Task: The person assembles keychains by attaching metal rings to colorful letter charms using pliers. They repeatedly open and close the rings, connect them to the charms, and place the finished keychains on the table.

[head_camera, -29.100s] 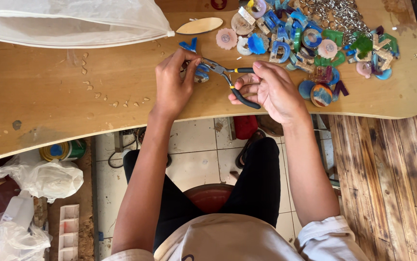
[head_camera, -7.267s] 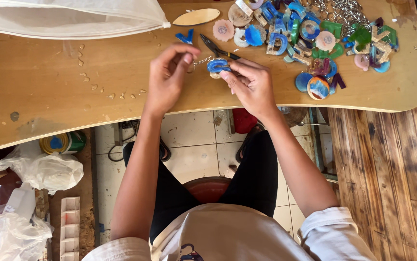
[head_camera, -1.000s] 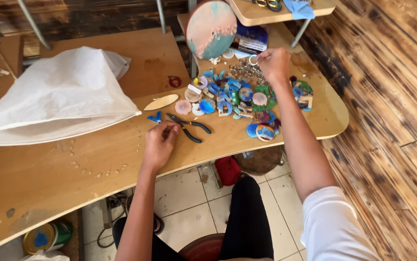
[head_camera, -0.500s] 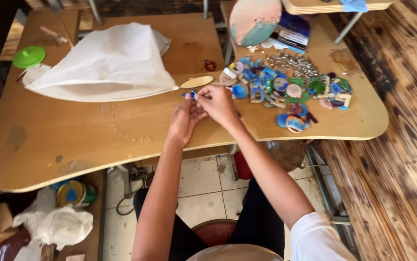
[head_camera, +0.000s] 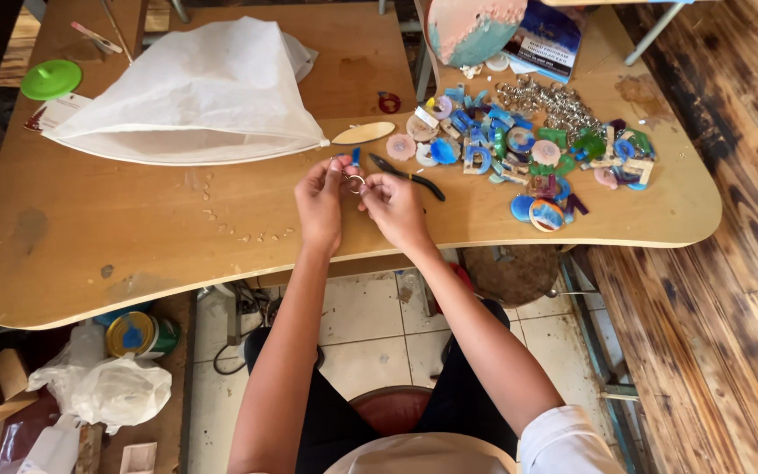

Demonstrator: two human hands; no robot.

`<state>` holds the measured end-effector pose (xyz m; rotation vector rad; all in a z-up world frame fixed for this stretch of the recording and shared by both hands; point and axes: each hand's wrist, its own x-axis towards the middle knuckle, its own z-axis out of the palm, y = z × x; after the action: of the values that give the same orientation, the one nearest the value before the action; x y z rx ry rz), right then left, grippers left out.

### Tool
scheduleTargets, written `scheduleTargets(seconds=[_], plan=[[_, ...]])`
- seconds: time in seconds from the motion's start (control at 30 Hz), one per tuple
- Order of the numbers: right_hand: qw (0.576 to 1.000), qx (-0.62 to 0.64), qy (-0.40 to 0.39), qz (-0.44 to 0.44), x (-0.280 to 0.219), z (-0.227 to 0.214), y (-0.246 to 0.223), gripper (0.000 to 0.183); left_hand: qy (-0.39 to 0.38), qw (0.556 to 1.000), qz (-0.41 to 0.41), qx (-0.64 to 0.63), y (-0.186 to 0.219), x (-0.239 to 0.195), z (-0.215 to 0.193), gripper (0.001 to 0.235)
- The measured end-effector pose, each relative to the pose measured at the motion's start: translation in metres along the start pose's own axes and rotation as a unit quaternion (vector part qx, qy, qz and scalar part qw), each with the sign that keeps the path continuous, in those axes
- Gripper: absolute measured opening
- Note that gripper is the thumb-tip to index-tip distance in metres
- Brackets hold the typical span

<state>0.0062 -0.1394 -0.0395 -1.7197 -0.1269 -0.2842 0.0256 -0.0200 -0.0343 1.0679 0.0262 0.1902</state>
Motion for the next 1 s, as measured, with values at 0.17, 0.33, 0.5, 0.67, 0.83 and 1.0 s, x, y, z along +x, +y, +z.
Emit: scheduleTargets(seconds=[0.17,0.33,0.5,0.67,0.83,1.0], plan=[[0.989,-0.104,0.053,-0.086,-0.018,-0.013,-0.034,0.008,-0.008,0.996,0.055,0.068,-0.009,0.000,-0.008,0.021],[0.934,-0.290,0.078,-0.194,-0.018,-0.054,-0.043,0.031,-0.041,0.996,0.069,0.040,0.003,-0.011,-0.006,0.024],[0.878,-0.462,-0.011,-0.124,-0.008,-0.074,-0.003,0.032,-0.102,0.993,0.046,0.023,0.009,-0.017,0.000,0.029],[0.829,-0.534,-0.030,-0.161,0.006,-0.078,0.021,0.020,-0.110,0.990,0.064,0.053,0.010,-0.017,-0.003,0.030],[0.863,-0.495,-0.093,-0.041,0.012,-0.083,-0.032,0.030,-0.117,0.987,0.085,0.070,0.021,-0.026,0.004,0.027],[0.976,0.139,-0.027,0.162,0.003,-0.076,-0.055,0.030,-0.163,0.976,0.094,0.107,0.021,-0.024,0.001,0.028]])
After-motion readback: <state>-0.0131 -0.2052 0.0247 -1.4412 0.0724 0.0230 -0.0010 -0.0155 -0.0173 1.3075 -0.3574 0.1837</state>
